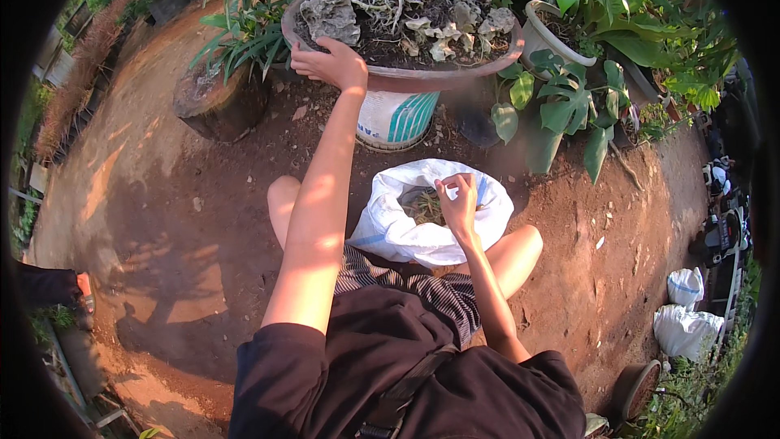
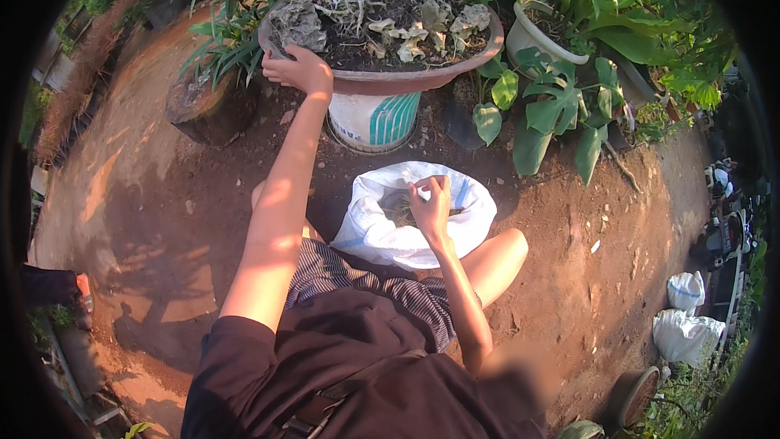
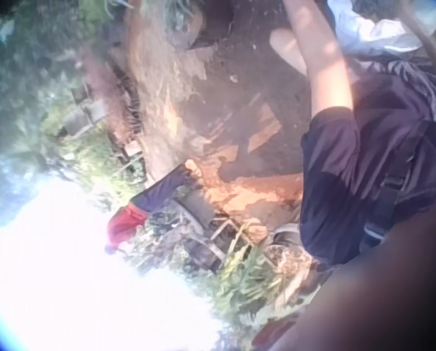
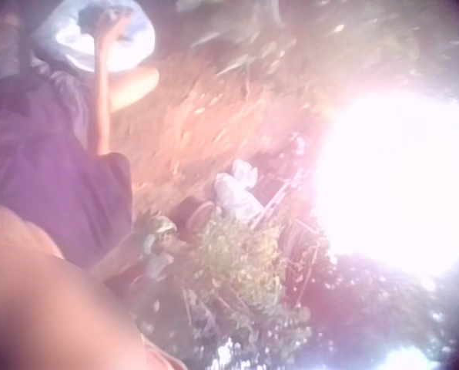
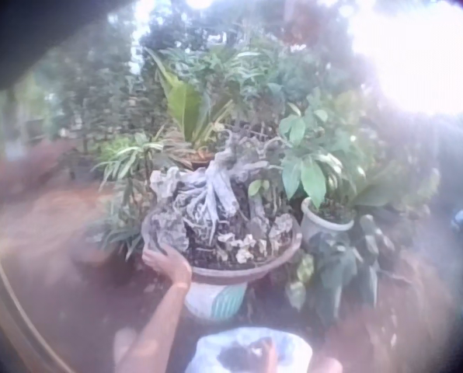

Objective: The person walks through a garden area carrying a white sack, then squats beside a large potted plant. They repeatedly pick dry leaves and debris from the pot and place them into the sack. The person moves to another spot and continues picking small plant pieces from the ground and nearby pots, adding them to the sack.

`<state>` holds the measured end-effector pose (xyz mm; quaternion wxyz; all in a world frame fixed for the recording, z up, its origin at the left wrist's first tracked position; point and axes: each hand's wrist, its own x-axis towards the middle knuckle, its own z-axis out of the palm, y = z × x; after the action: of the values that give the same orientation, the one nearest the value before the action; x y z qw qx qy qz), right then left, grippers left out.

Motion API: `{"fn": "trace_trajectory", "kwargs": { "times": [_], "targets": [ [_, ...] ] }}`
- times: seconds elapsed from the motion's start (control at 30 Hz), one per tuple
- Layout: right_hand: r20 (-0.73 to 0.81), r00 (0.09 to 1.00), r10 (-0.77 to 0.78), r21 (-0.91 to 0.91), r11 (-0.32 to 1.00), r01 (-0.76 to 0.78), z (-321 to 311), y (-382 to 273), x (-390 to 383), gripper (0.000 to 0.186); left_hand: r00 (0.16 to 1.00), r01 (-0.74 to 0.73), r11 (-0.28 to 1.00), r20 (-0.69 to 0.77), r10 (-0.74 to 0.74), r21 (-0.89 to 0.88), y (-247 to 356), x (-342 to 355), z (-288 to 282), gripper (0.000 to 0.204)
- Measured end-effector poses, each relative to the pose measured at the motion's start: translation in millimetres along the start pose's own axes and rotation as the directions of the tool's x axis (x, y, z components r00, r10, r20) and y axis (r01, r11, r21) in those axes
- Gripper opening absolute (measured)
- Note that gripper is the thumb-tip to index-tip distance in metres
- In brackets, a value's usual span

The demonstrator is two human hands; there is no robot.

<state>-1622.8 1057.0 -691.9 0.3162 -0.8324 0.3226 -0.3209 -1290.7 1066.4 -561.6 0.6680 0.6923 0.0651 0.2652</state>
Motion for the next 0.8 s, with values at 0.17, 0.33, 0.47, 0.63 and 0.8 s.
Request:
{"fn": "trace_trajectory", "kwargs": {
  "times": [0.17, 0.33, 0.47, 0.63, 0.8],
  "targets": [
    [-0.208, 0.968, -0.142, 0.177, 0.968, 0.18, -23, -65, 87, 0.007, 0.998, 0.043, 0.999, 0.039, -0.043, 0.004, 4, 0, -3, 0.047],
    [-0.31, 0.92, -0.24, 0.137, 0.946, 0.293, -17, -119, 154, 0.01, 0.999, 0.032, 0.999, 0.02, -0.032, 0.023, 5, 0, -4, 0.047],
    [-0.285, 0.9, -0.329, 0.004, 0.939, 0.344, 2, -131, 183, 0.013, 0.999, 0.038, 0.999, 0.016, -0.038, 0.02, 6, 0, -3, 0.047],
    [-0.198, 0.905, -0.375, -0.072, 0.927, 0.369, 11, -124, 195, 0.015, 0.998, 0.058, 0.998, 0.024, -0.058, 0.002, 6, 0, -3, 0.047],
    [-0.222, 0.89, -0.398, -0.106, 0.917, 0.384, 16, -120, 193, 0.018, 0.999, 0.052, 0.999, 0.003, -0.052, -0.004, 6, 0, -3, 0.045]
  ]
}}
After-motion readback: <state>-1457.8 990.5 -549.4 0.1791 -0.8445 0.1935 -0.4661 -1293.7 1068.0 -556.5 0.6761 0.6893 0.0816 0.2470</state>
